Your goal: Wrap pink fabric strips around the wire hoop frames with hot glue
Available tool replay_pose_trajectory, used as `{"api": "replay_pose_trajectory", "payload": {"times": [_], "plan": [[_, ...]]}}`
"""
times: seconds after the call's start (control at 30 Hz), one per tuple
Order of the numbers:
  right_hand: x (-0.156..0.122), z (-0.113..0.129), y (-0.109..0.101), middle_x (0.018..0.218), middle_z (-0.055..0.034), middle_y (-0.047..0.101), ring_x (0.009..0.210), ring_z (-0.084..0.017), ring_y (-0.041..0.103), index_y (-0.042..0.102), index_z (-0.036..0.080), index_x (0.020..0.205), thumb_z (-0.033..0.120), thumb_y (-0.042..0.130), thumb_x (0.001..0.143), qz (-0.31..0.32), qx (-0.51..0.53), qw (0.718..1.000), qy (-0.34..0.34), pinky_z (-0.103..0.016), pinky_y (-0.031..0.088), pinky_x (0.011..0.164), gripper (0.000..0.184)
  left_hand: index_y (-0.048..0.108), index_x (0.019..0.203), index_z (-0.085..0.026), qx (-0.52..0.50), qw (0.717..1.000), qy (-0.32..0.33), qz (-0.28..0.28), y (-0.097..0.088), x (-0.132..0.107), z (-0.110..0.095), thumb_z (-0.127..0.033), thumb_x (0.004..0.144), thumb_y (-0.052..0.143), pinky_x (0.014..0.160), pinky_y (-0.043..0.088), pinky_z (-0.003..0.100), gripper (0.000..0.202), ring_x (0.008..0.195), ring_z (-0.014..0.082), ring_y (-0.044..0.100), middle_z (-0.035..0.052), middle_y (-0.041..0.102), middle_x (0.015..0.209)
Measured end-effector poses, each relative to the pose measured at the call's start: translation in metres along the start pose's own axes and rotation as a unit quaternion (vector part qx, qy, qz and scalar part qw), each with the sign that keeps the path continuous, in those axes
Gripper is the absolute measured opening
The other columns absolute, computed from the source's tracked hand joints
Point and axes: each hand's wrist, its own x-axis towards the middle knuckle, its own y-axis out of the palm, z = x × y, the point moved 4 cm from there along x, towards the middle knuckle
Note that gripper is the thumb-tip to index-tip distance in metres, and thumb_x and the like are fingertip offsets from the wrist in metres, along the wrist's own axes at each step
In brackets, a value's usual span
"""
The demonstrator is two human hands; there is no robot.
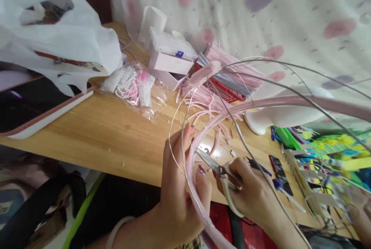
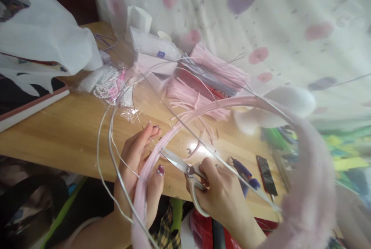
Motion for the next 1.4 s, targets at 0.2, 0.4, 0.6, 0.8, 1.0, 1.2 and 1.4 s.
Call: {"api": "replay_pose_trajectory", "payload": {"times": [0.2, 0.4, 0.6, 0.8, 1.0, 1.2, 1.4], "plan": [[0.005, 0.007, -0.008, 0.051, 0.0088, 0.042, 0.040, -0.010, 0.044, 0.032, 0.027, 0.074, 0.021, 0.056, 0.086, -0.004, -0.032, 0.999, -0.039, -0.020, 0.031, 0.044, 0.027, 0.025, 0.161, -0.021, 0.000, 1.000, 0.004, 0.013, 0.001, -0.002, 0.001, -0.002, 0.086, 0.048, 0.110, 0.052, 0.044, 0.080, 0.135, 0.0293, 0.050, 0.0159, 0.047, 0.143], [0.006, 0.010, -0.010, 0.050, 0.0097, 0.043, 0.036, -0.009, 0.046, 0.033, 0.027, 0.075, 0.022, 0.052, 0.088, 0.011, -0.044, 0.998, -0.051, -0.020, 0.033, 0.042, 0.024, 0.032, 0.158, -0.021, -0.014, 1.000, -0.003, 0.020, 0.000, -0.002, 0.004, -0.006, 0.088, 0.053, 0.110, 0.050, 0.046, 0.075, 0.135, 0.0313, 0.048, 0.0156, 0.047, 0.140], [0.000, 0.005, -0.004, 0.051, 0.0088, 0.044, 0.039, -0.009, 0.046, 0.036, 0.026, 0.072, 0.025, 0.057, 0.087, -0.017, -0.046, 0.997, -0.062, -0.020, 0.033, 0.043, 0.026, 0.035, 0.157, -0.025, -0.031, 0.998, -0.048, 0.024, -0.001, -0.001, 0.003, -0.006, 0.088, 0.054, 0.102, 0.054, 0.044, 0.073, 0.135, 0.0326, 0.049, 0.0150, 0.047, 0.142], [-0.011, -0.018, 0.007, 0.047, 0.0057, 0.045, 0.040, -0.011, 0.042, 0.044, 0.025, 0.063, 0.042, 0.063, 0.083, -0.040, -0.037, 0.994, 0.096, -0.023, 0.036, 0.043, 0.032, 0.045, 0.152, -0.030, -0.072, 0.993, -0.092, -0.020, -0.004, -0.004, 0.032, -0.007, 0.088, 0.055, 0.110, 0.048, 0.046, 0.069, 0.136, 0.0303, 0.050, 0.0112, 0.052, 0.142], [-0.011, -0.030, 0.003, 0.046, 0.0054, 0.046, 0.040, -0.012, 0.045, 0.040, 0.026, 0.061, 0.053, 0.063, 0.086, -0.146, -0.038, 0.957, 0.247, -0.024, 0.036, 0.043, 0.043, 0.072, 0.123, -0.028, -0.195, 0.936, -0.274, -0.104, -0.012, 0.008, 0.088, -0.019, 0.079, 0.069, 0.096, 0.058, 0.044, 0.044, 0.123, 0.0331, 0.063, 0.0098, 0.069, 0.127], [-0.019, -0.059, 0.035, 0.053, -0.0009, 0.060, 0.050, -0.024, 0.059, 0.047, 0.027, 0.066, 0.069, 0.055, 0.082, -0.003, -0.006, 0.898, 0.441, -0.031, 0.040, 0.050, 0.045, 0.071, 0.125, -0.026, -0.256, 0.904, -0.328, -0.094, -0.017, 0.017, 0.057, -0.014, 0.080, 0.068, 0.107, 0.051, 0.035, 0.047, 0.136, 0.0266, 0.055, 0.0065, 0.068, 0.136], [-0.041, -0.077, 0.068, 0.068, -0.0049, 0.070, 0.068, -0.030, 0.069, 0.053, 0.027, 0.081, 0.060, 0.053, 0.081, 0.045, 0.058, 0.889, 0.451, -0.033, 0.043, 0.058, 0.033, 0.076, 0.118, -0.021, -0.307, 0.879, -0.357, -0.080, -0.019, 0.021, 0.054, -0.014, 0.077, 0.071, 0.099, 0.057, 0.031, 0.042, 0.127, 0.0263, 0.064, 0.0078, 0.071, 0.127]]}}
